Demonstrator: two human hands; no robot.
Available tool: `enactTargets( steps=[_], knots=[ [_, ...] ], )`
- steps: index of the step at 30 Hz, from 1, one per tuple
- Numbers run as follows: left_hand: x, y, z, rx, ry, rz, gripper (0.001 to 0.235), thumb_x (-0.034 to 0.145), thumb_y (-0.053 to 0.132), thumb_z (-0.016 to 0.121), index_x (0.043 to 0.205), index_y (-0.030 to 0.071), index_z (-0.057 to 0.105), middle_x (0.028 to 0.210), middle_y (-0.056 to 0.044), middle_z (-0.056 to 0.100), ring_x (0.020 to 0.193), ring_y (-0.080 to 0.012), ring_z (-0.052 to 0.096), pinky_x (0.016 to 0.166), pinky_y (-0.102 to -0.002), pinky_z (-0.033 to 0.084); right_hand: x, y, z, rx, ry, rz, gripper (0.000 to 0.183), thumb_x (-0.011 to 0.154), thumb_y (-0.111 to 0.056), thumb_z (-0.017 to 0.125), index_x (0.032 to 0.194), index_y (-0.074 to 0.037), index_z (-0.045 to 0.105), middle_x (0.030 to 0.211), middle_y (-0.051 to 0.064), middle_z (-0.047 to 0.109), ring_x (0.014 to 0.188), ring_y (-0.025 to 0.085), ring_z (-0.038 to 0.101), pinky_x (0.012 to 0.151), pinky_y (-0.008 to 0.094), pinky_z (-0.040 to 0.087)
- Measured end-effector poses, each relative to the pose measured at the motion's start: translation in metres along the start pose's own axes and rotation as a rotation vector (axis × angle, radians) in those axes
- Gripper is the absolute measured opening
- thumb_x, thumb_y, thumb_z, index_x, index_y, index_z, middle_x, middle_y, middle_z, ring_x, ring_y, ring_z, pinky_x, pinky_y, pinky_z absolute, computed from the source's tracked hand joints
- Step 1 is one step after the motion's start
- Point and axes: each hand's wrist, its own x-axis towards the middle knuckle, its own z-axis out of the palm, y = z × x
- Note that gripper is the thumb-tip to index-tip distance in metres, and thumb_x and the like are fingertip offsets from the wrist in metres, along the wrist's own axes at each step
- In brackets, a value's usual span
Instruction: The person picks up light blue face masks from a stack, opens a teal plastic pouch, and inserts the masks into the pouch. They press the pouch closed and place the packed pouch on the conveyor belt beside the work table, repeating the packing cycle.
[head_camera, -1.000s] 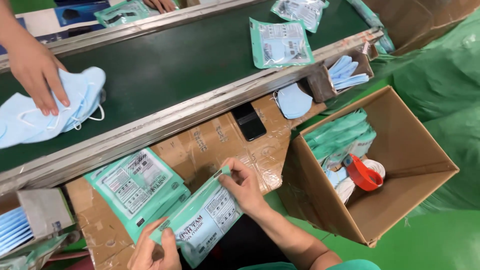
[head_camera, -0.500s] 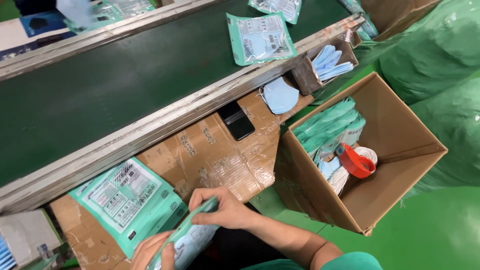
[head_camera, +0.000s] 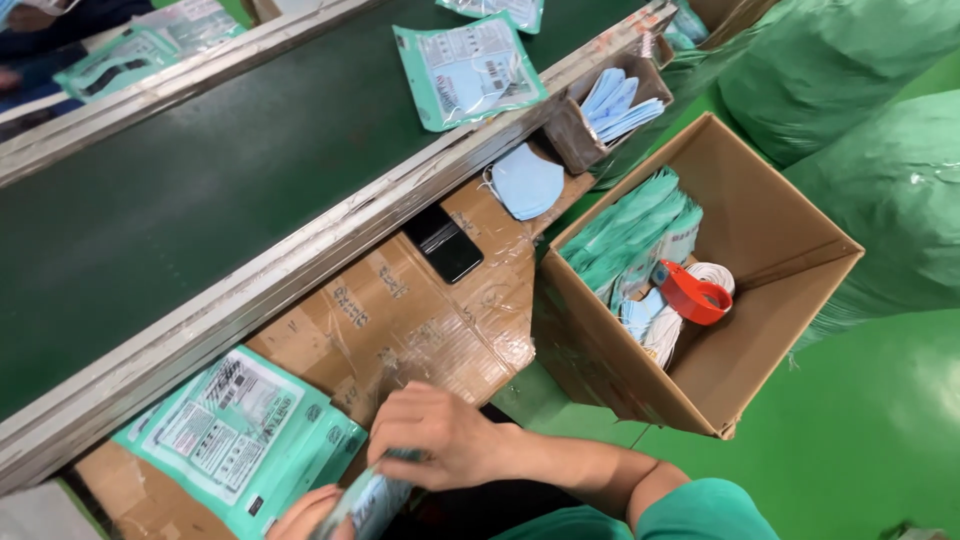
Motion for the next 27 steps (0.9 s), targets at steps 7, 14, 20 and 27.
enactTargets(
  steps=[7, 14, 20, 27],
  knots=[
    [-0.041, -0.023, 0.026, -0.132, -0.088, -0.256, 0.018, 0.071, 0.016, 0.070, 0.077, 0.001, 0.077, 0.074, -0.009, 0.075, 0.068, -0.0217, 0.075, 0.073, -0.035, 0.060, 0.005, 0.000, 0.000, 0.099, -0.060, -0.021, 0.018, 0.095, -0.017, 0.074, 0.107, -0.010, 0.064, 0.102, 0.003, 0.062, 0.098, 0.025, 0.063, 0.088, 0.038, 0.048],
    [-0.044, -0.021, 0.032, -0.084, -0.149, 0.177, 0.024, 0.090, 0.021, 0.063, 0.074, 0.004, 0.070, 0.076, -0.009, 0.071, 0.073, -0.0202, 0.074, 0.076, -0.032, 0.061, 0.002, -0.004, 0.008, 0.178, -0.091, 0.025, 0.013, 0.099, -0.016, 0.072, 0.105, -0.010, 0.062, 0.094, 0.003, 0.061, 0.090, 0.024, 0.064, 0.081, 0.035, 0.049],
    [-0.037, -0.040, 0.025, -0.087, 0.319, -0.081, 0.029, 0.098, 0.024, 0.059, 0.076, 0.006, 0.067, 0.078, -0.008, 0.071, 0.071, -0.0210, 0.069, 0.072, -0.031, 0.058, -0.004, 0.002, 0.019, 0.264, -0.129, 0.032, 0.016, 0.103, -0.020, 0.070, 0.108, -0.008, 0.061, 0.099, 0.005, 0.061, 0.092, 0.026, 0.064, 0.080, 0.035, 0.052],
    [-0.149, -0.086, 0.043, -0.454, 0.598, -0.306, 0.029, 0.107, 0.019, 0.059, 0.083, 0.003, 0.064, 0.082, -0.008, 0.066, 0.072, -0.0171, 0.062, 0.070, -0.028, 0.052, -0.016, 0.037, -0.008, 0.249, -0.175, 0.149, 0.017, 0.099, -0.019, 0.074, 0.103, -0.007, 0.062, 0.098, 0.005, 0.062, 0.092, 0.024, 0.067, 0.078, 0.035, 0.054]
  ],
)
